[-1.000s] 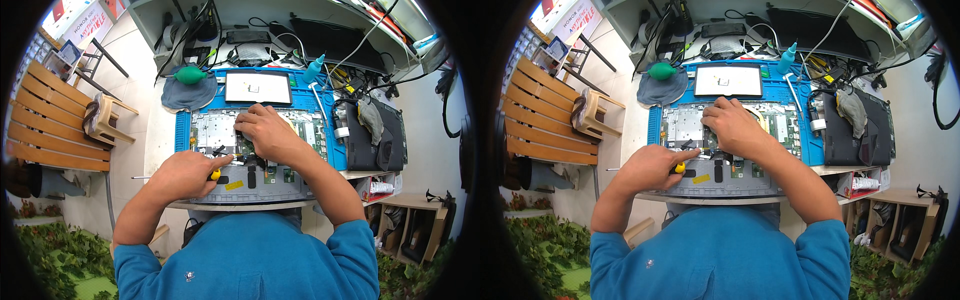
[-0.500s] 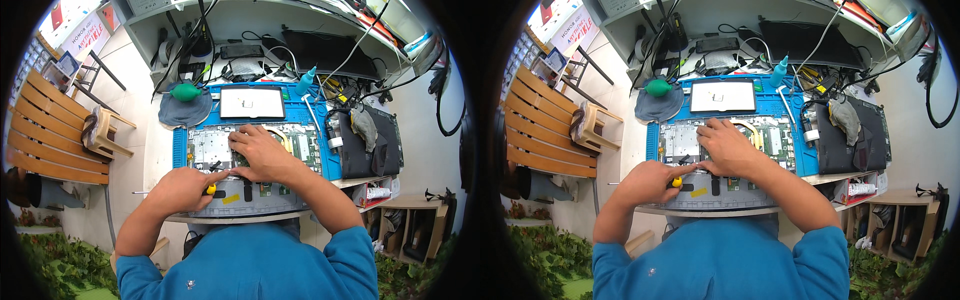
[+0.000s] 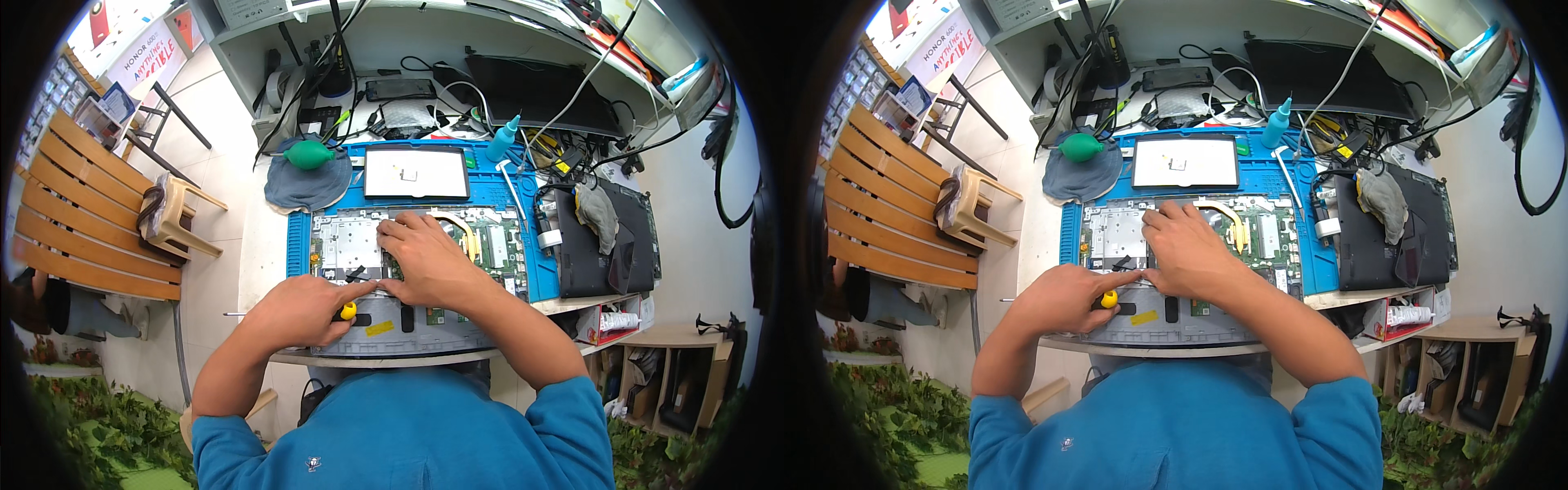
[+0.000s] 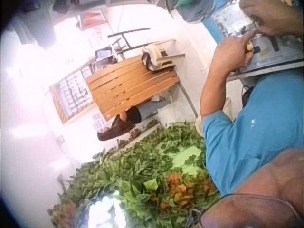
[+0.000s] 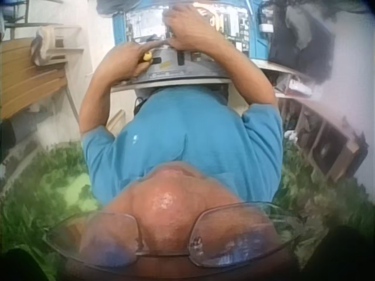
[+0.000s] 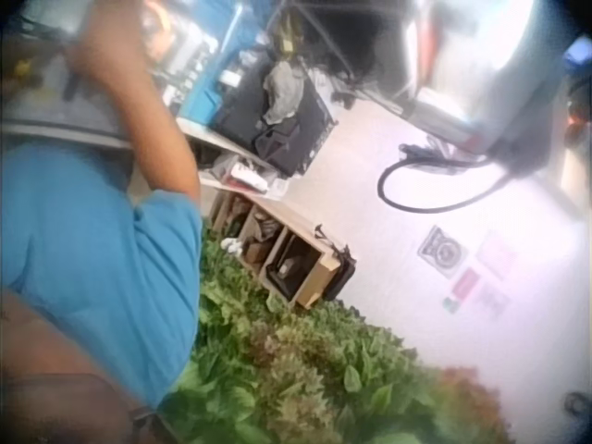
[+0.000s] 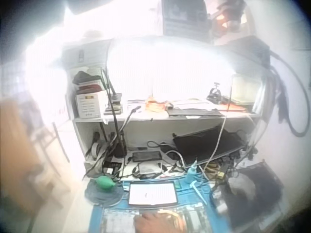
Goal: The person uses a screwdriver to remove screws from a disassembled electronic device, likely a laptop or monitor, placed on a blue workbench. They manipulate internal components, including a hard drive and circuit board, and use a green air blower to clean dust from the device's interior.
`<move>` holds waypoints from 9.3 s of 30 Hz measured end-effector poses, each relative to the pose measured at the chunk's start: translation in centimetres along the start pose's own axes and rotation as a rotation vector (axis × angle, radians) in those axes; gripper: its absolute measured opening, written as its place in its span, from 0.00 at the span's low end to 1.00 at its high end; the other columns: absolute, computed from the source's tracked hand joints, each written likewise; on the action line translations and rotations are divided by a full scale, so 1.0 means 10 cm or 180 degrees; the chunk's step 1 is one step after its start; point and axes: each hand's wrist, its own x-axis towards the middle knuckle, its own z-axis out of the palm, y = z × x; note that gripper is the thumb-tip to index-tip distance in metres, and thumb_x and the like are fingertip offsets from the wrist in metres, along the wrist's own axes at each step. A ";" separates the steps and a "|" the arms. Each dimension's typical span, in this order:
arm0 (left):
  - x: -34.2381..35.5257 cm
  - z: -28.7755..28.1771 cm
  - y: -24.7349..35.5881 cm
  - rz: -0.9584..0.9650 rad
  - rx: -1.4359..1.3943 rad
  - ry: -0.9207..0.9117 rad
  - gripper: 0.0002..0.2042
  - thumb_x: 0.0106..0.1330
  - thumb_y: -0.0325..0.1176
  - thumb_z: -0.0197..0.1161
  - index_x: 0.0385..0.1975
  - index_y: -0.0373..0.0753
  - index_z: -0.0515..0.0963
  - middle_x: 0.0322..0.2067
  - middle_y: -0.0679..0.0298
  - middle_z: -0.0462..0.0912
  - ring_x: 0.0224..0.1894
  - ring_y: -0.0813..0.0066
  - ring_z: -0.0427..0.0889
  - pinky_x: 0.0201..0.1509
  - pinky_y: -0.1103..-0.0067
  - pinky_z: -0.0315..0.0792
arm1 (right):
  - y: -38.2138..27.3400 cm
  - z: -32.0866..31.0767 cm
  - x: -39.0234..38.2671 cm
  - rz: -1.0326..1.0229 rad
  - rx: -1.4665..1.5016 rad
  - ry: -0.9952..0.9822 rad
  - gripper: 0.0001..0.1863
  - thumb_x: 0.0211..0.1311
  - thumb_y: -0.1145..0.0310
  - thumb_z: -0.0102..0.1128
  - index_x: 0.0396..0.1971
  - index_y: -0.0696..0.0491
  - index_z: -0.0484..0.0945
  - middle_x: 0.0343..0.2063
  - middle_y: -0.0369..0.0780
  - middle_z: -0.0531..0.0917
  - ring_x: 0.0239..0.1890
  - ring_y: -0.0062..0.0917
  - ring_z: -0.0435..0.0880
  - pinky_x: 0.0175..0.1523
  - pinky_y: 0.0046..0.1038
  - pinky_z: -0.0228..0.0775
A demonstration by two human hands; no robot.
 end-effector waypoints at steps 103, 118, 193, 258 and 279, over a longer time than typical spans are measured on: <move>0.70 -0.32 -1.22 0.0252 0.0450 0.3346 0.18 0.61 0.32 0.82 0.52 0.43 0.91 0.50 0.61 0.91 0.52 0.59 0.90 0.56 0.69 0.85 | 0.87 2.52 -3.34 0.2565 0.1185 -0.0012 0.33 0.80 0.49 0.54 0.75 0.55 0.74 0.75 0.57 0.74 0.76 0.58 0.70 0.81 0.52 0.61; 1.92 -0.86 -0.38 0.1099 0.0373 0.2020 0.15 0.62 0.33 0.80 0.49 0.44 0.92 0.45 0.62 0.94 0.49 0.60 0.92 0.55 0.66 0.83 | 0.28 2.09 -3.34 0.3029 0.1329 -0.0902 0.35 0.81 0.47 0.47 0.78 0.52 0.70 0.79 0.55 0.69 0.80 0.53 0.66 0.81 0.46 0.64; 1.25 -0.27 -0.41 -0.0496 -0.0916 0.2569 0.12 0.70 0.38 0.77 0.39 0.32 0.91 0.29 0.53 0.92 0.28 0.64 0.89 0.36 0.72 0.80 | 1.37 -0.55 -0.36 0.1715 0.1961 0.0758 0.22 0.82 0.54 0.62 0.34 0.60 0.83 0.22 0.40 0.84 0.25 0.23 0.76 0.34 0.34 0.68; 1.45 -0.79 -0.31 -0.0257 -0.0795 0.2324 0.12 0.70 0.37 0.72 0.35 0.32 0.90 0.26 0.51 0.90 0.26 0.58 0.88 0.36 0.68 0.79 | 1.28 -1.15 -0.12 0.1854 0.1241 0.0465 0.23 0.80 0.57 0.61 0.35 0.65 0.84 0.26 0.55 0.85 0.31 0.50 0.86 0.42 0.48 0.75; 0.43 0.07 0.46 0.2049 -0.0706 0.2506 0.22 0.55 0.31 0.86 0.52 0.42 0.90 0.47 0.60 0.92 0.40 0.64 0.92 0.40 0.74 0.86 | -0.25 -0.61 -0.91 0.1201 0.3184 -0.0273 0.26 0.87 0.53 0.55 0.34 0.61 0.81 0.21 0.47 0.79 0.24 0.34 0.76 0.34 0.39 0.69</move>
